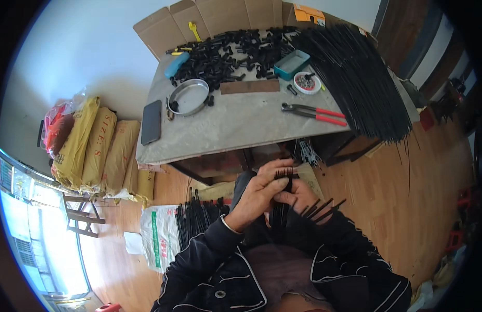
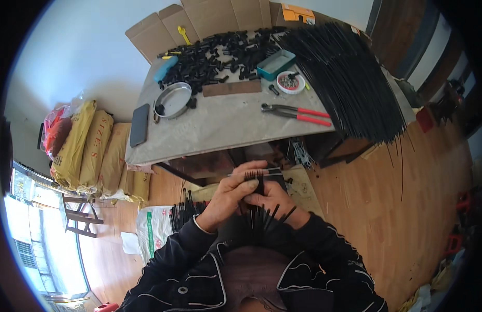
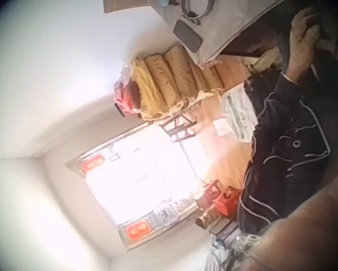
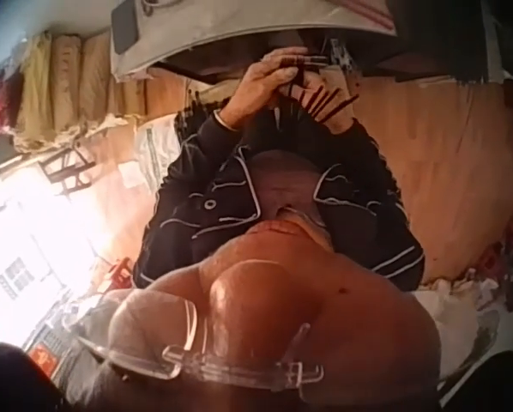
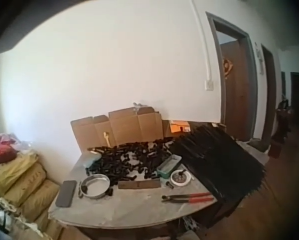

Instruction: Assembling plastic components onto bundles of thin black rods or cable ties using pliers.

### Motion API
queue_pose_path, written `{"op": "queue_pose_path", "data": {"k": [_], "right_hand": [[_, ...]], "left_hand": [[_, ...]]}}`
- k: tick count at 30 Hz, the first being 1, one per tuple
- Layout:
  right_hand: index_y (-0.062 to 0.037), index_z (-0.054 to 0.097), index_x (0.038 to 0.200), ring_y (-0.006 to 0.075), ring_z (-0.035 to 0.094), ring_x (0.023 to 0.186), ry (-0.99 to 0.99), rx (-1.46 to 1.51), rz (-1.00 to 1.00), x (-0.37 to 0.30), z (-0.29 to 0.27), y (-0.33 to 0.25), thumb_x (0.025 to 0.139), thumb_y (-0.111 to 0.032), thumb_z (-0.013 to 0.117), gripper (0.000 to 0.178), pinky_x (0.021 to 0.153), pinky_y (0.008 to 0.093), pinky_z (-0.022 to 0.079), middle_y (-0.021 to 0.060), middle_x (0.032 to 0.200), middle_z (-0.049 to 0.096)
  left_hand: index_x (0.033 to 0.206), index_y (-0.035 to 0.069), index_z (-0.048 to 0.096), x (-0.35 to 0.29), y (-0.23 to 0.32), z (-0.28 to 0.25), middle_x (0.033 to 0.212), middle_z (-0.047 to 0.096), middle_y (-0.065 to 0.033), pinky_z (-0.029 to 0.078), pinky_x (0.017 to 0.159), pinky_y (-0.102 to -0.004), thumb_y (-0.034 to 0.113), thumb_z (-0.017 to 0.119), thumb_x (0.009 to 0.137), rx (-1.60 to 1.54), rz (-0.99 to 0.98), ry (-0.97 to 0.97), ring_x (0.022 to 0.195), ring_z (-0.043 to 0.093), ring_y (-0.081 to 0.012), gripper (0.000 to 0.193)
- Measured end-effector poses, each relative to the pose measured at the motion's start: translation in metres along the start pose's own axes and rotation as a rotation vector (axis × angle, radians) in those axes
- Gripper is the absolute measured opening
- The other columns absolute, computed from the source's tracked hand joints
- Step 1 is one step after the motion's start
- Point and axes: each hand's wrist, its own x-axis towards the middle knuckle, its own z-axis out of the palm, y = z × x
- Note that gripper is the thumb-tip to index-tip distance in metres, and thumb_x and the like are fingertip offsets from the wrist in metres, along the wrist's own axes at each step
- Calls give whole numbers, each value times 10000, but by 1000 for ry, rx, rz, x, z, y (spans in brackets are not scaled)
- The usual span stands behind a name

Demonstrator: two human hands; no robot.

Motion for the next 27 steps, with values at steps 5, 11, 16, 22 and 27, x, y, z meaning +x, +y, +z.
{"op": "queue_pose_path", "data": {"k": [5,11,16,22,27], "right_hand": [[65,572,1112,278,668,932,102,449,130,3,11,-4,970,-61,489,208,855,392,550,177,1007,657],[59,538,1171,344,645,1012,189,624,197,24,-12,12,981,-64,464,239,891,449,537,242,1104,625],[59,531,1117,358,647,1005,253,620,284,42,-29,19,942,-17,444,210,894,458,534,233,1043,643],[26,553,1108,320,648,1001,376,687,385,56,-50,21,947,-9,475,182,917,437,518,201,1017,659],[17,598,1044,309,666,987,379,779,474,61,-63,27,901,-47,604,156,773,384,558,181,973,678]], "left_hand": [[1402,18,422,10,22,-36,1251,564,-102,461,665,-222,210,550,951,-342,-418,-340,803,569,-98,506],[1299,-22,487,121,33,-161,1033,646,-124,540,733,-309,280,565,955,-45,-288,-139,847,649,-199,465],[1145,-34,599,262,39,-291,945,652,-91,530,663,-262,213,545,956,294,-82,322,776,637,-150,316],[1119,98,675,407,-19,-385,939,686,-172,551,735,-399,200,599,853,1116,70,499,798,685,-317,295],[1149,167,652,445,-36,-361,1127,653,-154,510,869,-437,228,545,866,1766,-205,417,1072,627,-304,308]]}}
